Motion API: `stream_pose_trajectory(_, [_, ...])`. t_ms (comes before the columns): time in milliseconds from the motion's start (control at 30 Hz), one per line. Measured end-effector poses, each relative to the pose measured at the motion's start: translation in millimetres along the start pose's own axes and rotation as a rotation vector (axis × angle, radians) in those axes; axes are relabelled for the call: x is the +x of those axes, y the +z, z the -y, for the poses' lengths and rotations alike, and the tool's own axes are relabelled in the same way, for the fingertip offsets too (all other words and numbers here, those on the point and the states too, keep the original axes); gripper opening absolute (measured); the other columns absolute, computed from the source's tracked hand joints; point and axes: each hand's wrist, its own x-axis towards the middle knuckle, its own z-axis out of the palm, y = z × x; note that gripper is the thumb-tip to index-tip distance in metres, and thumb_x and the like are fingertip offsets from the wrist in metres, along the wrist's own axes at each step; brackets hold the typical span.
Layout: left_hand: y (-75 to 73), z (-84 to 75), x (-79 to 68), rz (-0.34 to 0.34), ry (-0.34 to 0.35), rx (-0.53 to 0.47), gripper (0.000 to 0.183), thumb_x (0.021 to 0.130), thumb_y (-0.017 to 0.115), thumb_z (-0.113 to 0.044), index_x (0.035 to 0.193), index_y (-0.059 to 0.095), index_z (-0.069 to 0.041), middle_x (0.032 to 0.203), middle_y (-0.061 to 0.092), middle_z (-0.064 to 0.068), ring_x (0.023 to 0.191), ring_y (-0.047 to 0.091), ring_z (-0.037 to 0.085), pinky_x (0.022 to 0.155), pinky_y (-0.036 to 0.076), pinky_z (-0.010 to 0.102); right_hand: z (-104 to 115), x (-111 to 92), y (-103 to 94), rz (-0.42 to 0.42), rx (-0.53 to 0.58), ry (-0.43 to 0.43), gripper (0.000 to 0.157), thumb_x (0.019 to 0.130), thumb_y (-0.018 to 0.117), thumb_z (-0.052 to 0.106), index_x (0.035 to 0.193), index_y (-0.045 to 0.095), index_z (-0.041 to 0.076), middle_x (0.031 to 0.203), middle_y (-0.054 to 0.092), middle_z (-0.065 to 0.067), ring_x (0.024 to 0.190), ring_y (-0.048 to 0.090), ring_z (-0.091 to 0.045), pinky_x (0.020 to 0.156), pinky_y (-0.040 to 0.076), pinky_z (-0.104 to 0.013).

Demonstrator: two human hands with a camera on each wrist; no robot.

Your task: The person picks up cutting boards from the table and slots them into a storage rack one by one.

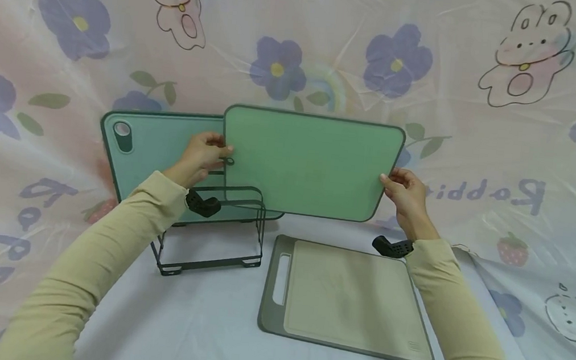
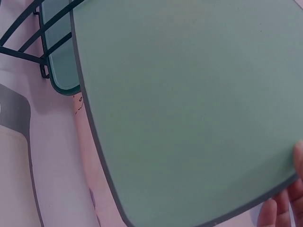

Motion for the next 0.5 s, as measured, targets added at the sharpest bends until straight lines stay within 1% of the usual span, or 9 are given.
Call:
stream_pose_trajectory(67, [-4.1, 1.1, -1.1, -0.003, -0.004, -0.003, 0.048, 0.098, 0.059, -0.011, 0.141, 0.041, 0.001, 0.121, 0.045, 0.009, 0.118, 0.049, 0.027, 0.098, 0.045, 0.035, -1, 2, 4.2, 0.007, -0.005, -0.001, 0.014, 0.092, 0.067, 0.007, 0.099, 0.055, 0.010, 0.096, 0.048, -0.002, 0.087, 0.047, -0.008, 0.076, 0.046, -0.019])
stream_pose_trajectory(167, [-9.8, 0.4, -3.2, -0.005, -0.015, -0.008, 0.050, 0.098, 0.059, -0.012, 0.142, 0.039, 0.000, 0.127, 0.043, 0.010, 0.121, 0.047, 0.027, 0.099, 0.044, 0.035, -2, 4, 10.3, 0.016, -0.019, 0.000, 0.015, 0.093, 0.067, 0.009, 0.101, 0.055, 0.011, 0.098, 0.048, -0.002, 0.089, 0.047, -0.009, 0.084, 0.045, -0.026])
stream_pose_trajectory(267, [-14.7, -1.3, -5.0, -0.004, -0.019, -0.022, 0.050, 0.098, 0.059, -0.012, 0.143, 0.038, -0.001, 0.128, 0.042, 0.009, 0.123, 0.046, 0.027, 0.100, 0.043, 0.034, -2, 8, 16.2, 0.015, -0.019, 0.000, 0.015, 0.092, 0.067, 0.009, 0.101, 0.055, 0.013, 0.099, 0.049, -0.001, 0.090, 0.047, -0.009, 0.087, 0.043, -0.030])
stream_pose_trajectory(400, [-22.0, -0.5, -6.1, -0.003, -0.013, -0.032, 0.048, 0.098, 0.059, -0.011, 0.140, 0.039, 0.000, 0.118, 0.044, 0.006, 0.119, 0.048, 0.025, 0.099, 0.044, 0.035, -3, 10, 24.8, 0.020, -0.013, -0.007, 0.015, 0.092, 0.067, 0.006, 0.099, 0.056, 0.013, 0.097, 0.049, -0.001, 0.088, 0.047, -0.009, 0.081, 0.044, -0.026])
stream_pose_trajectory(500, [-30.6, 2.1, -8.2, -0.004, -0.015, -0.024, 0.046, 0.098, 0.059, -0.011, 0.138, 0.040, 0.001, 0.114, 0.044, 0.004, 0.114, 0.050, 0.022, 0.100, 0.044, 0.035, -4, 10, 32.2, 0.043, -0.026, -0.008, 0.014, 0.093, 0.066, 0.006, 0.100, 0.055, 0.011, 0.097, 0.049, -0.001, 0.087, 0.048, -0.009, 0.080, 0.044, -0.025])
